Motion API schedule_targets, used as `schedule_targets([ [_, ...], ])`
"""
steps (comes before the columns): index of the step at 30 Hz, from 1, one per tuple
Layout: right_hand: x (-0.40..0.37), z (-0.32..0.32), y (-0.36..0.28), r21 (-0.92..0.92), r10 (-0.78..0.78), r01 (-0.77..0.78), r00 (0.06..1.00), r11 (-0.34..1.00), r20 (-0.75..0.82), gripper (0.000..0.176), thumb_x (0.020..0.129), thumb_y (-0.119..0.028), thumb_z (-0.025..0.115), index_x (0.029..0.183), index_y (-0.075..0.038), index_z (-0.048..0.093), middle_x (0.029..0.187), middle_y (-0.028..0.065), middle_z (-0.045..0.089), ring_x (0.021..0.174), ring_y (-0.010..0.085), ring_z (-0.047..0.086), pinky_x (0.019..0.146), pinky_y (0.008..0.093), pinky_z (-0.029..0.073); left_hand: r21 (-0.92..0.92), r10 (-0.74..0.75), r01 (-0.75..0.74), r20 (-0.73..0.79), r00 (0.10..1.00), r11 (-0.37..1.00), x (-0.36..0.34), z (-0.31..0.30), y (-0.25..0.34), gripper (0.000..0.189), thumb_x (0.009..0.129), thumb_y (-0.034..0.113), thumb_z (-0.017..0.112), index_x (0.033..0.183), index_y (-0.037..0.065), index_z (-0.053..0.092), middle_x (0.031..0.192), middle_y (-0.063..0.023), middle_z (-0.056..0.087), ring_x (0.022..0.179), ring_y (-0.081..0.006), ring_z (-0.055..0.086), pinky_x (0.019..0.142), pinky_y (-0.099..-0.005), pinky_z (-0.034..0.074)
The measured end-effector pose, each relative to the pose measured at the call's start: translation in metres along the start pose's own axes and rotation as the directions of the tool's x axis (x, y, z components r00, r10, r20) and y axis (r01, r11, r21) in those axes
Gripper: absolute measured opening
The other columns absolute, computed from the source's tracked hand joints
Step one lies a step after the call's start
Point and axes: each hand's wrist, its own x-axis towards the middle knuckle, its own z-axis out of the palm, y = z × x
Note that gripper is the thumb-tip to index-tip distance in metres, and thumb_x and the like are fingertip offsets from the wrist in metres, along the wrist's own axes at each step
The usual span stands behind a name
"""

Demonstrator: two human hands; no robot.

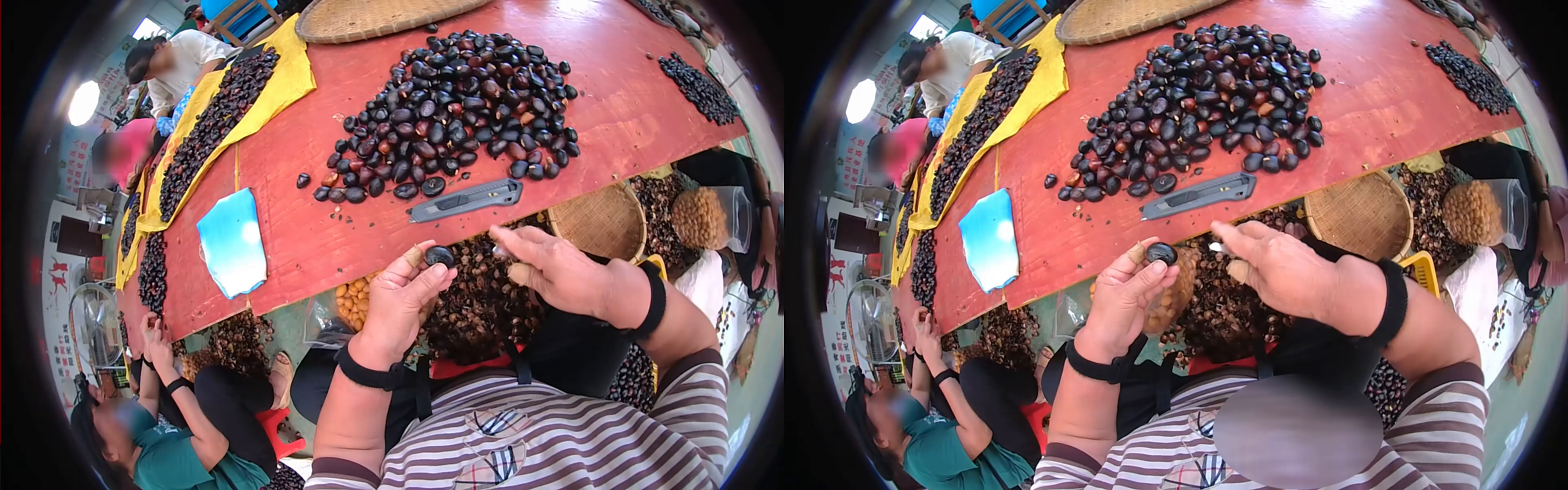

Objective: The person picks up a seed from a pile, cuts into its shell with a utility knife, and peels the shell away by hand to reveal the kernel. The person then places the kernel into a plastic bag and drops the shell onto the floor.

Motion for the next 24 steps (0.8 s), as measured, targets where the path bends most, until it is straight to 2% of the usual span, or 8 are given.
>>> schedule_targets([
  [1, -0.003, -0.001, -0.003, 0.091, -0.014, 0.011, 1.0, 0.996, 0.023, 0.04, 0.077, -0.008, 0.052, 0.115, -0.003, 0.041, 0.082, 0.0164, 0.051, 0.085, 0.0313, 0.051, 0.071, 0.0351, 0.041, 0.01, 0.004, -0.004, 0.01, 1.0, 1.0, -0.002, 0.001, -0.002, 0.032, 0.076, 0.0, 0.054, 0.107, 0.0, 0.046, 0.089, -0.0059, 0.055, 0.081, -0.0158, 0.057, 0.074, -0.0237, 0.048],
  [6, -0.012, 0.023, -0.015, 0.281, -0.09, 0.101, 0.995, 0.954, -0.051, 0.04, 0.076, -0.007, 0.053, 0.115, -0.007, 0.043, 0.076, 0.016, 0.055, 0.066, 0.03, 0.055, 0.058, 0.034, 0.044, 0.069, 0.01, -0.015, 0.072, 0.997, 0.997, -0.012, 0.008, -0.01, 0.031, 0.077, 0.0, 0.053, 0.107, 0.003, 0.047, 0.088, -0.0055, 0.056, 0.081, -0.0145, 0.058, 0.072, -0.0233, 0.048],
  [9, -0.013, 0.032, -0.016, 0.357, -0.021, 0.066, 0.992, 0.932, -0.127, 0.039, 0.077, -0.008, 0.053, 0.114, -0.008, 0.045, 0.078, 0.0179, 0.056, 0.067, 0.0316, 0.056, 0.058, 0.0343, 0.044, 0.063, 0.025, -0.033, 0.126, 0.992, 0.997, -0.017, 0.011, -0.016, 0.031, 0.077, 0.0, 0.054, 0.107, 0.003, 0.047, 0.089, -0.0054, 0.056, 0.08, -0.0132, 0.057, 0.072, -0.0228, 0.047],
  [10, -0.013, 0.029, -0.018, 0.321, 0.009, 0.012, 0.998, 0.947, -0.063, 0.039, 0.077, -0.009, 0.053, 0.115, -0.008, 0.044, 0.08, 0.0188, 0.057, 0.065, 0.0295, 0.058, 0.058, 0.0329, 0.045, 0.068, 0.027, -0.036, 0.127, 0.991, 0.997, -0.019, 0.012, -0.017, 0.031, 0.077, 0.001, 0.054, 0.107, 0.003, 0.047, 0.089, -0.0051, 0.056, 0.08, -0.0126, 0.057, 0.072, -0.0225, 0.047],
  [13, -0.017, 0.026, -0.02, 0.38, 0.079, -0.082, 0.997, 0.921, 0.024, 0.041, 0.078, -0.008, 0.053, 0.117, -0.008, 0.042, 0.082, 0.0183, 0.057, 0.068, 0.0246, 0.058, 0.062, 0.0297, 0.045, 0.106, 0.047, -0.06, 0.126, 0.991, 0.993, -0.022, 0.015, -0.02, 0.031, 0.077, 0.001, 0.054, 0.107, 0.003, 0.048, 0.088, -0.0043, 0.056, 0.078, -0.0108, 0.056, 0.071, -0.0213, 0.046],
  [16, -0.02, 0.038, -0.011, 0.482, 0.058, -0.031, 0.997, 0.876, -0.041, 0.041, 0.078, -0.007, 0.052, 0.118, -0.009, 0.042, 0.084, 0.0177, 0.058, 0.071, 0.0205, 0.058, 0.065, 0.0266, 0.044, 0.162, 0.076, -0.094, 0.116, 0.99, 0.982, -0.022, 0.015, -0.026, 0.031, 0.077, 0.001, 0.054, 0.107, 0.003, 0.048, 0.087, -0.0035, 0.056, 0.076, -0.0091, 0.055, 0.069, -0.02, 0.045],
  [22, -0.022, 0.045, -0.009, 0.497, 0.138, -0.119, 0.99, 0.859, 0.0, 0.039, 0.078, -0.007, 0.052, 0.116, -0.009, 0.045, 0.084, 0.0167, 0.058, 0.071, 0.0222, 0.057, 0.067, 0.0274, 0.044, 0.206, 0.058, -0.08, 0.111, 0.992, 0.975, -0.022, 0.011, -0.031, 0.028, 0.077, 0.002, 0.054, 0.105, 0.003, 0.05, 0.088, -0.003, 0.056, 0.075, -0.0079, 0.054, 0.067, -0.0188, 0.045],
  [24, -0.022, 0.052, -0.002, 0.44, 0.11, -0.076, 0.992, 0.895, -0.054, 0.037, 0.078, -0.008, 0.052, 0.114, -0.01, 0.046, 0.082, 0.0164, 0.057, 0.07, 0.0252, 0.057, 0.066, 0.0293, 0.044, 0.206, 0.056, -0.078, 0.107, 0.993, 0.975, -0.022, 0.012, -0.034, 0.027, 0.078, 0.003, 0.054, 0.105, 0.002, 0.05, 0.088, -0.0026, 0.056, 0.075, -0.0078, 0.054, 0.067, -0.0187, 0.045],
])
